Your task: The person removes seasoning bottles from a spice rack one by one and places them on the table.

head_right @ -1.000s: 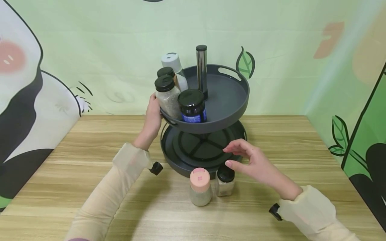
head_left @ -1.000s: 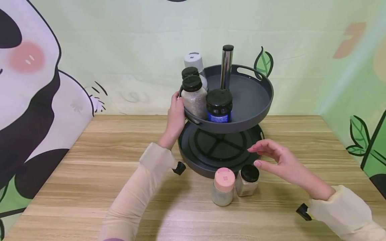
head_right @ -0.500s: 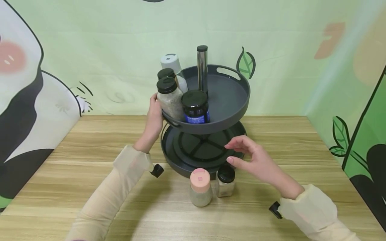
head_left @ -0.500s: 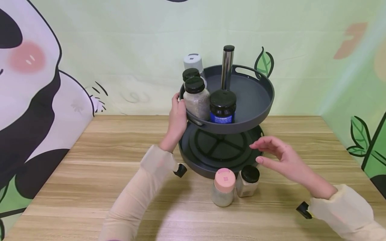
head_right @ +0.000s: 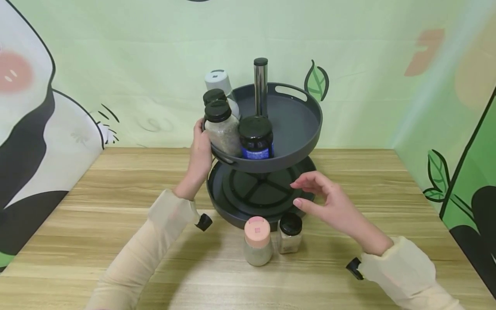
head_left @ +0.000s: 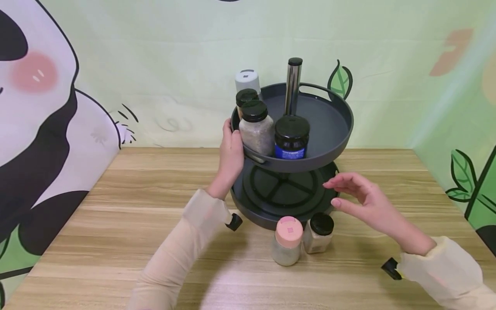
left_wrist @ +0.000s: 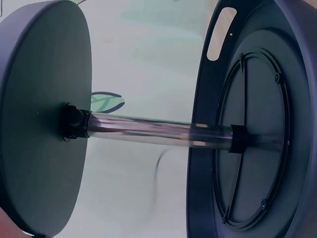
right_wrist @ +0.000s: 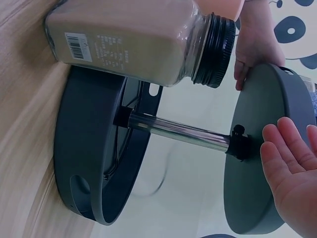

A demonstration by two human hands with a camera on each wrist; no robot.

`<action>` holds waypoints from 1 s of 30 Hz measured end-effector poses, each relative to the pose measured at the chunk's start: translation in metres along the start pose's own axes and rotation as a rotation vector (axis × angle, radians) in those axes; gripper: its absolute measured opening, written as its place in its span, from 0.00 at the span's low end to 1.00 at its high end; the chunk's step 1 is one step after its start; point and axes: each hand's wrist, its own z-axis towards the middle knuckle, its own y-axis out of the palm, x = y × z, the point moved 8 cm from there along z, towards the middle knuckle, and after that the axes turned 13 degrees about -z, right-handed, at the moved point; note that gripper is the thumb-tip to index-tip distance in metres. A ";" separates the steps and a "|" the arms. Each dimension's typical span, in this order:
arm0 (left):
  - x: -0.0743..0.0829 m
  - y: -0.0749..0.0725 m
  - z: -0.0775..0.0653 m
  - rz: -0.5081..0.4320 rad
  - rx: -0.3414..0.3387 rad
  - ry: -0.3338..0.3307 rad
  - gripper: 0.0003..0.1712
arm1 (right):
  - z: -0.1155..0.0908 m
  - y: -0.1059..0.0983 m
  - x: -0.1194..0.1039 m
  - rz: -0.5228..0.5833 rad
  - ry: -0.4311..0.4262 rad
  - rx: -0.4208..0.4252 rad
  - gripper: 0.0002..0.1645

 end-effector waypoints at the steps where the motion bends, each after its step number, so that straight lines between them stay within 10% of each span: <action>1: 0.001 0.001 -0.001 -0.004 -0.004 0.006 0.30 | 0.000 0.000 0.000 -0.002 0.003 -0.001 0.20; 30: 0.014 0.004 -0.014 0.050 0.022 0.169 0.32 | 0.024 -0.024 -0.023 0.073 -0.053 0.216 0.23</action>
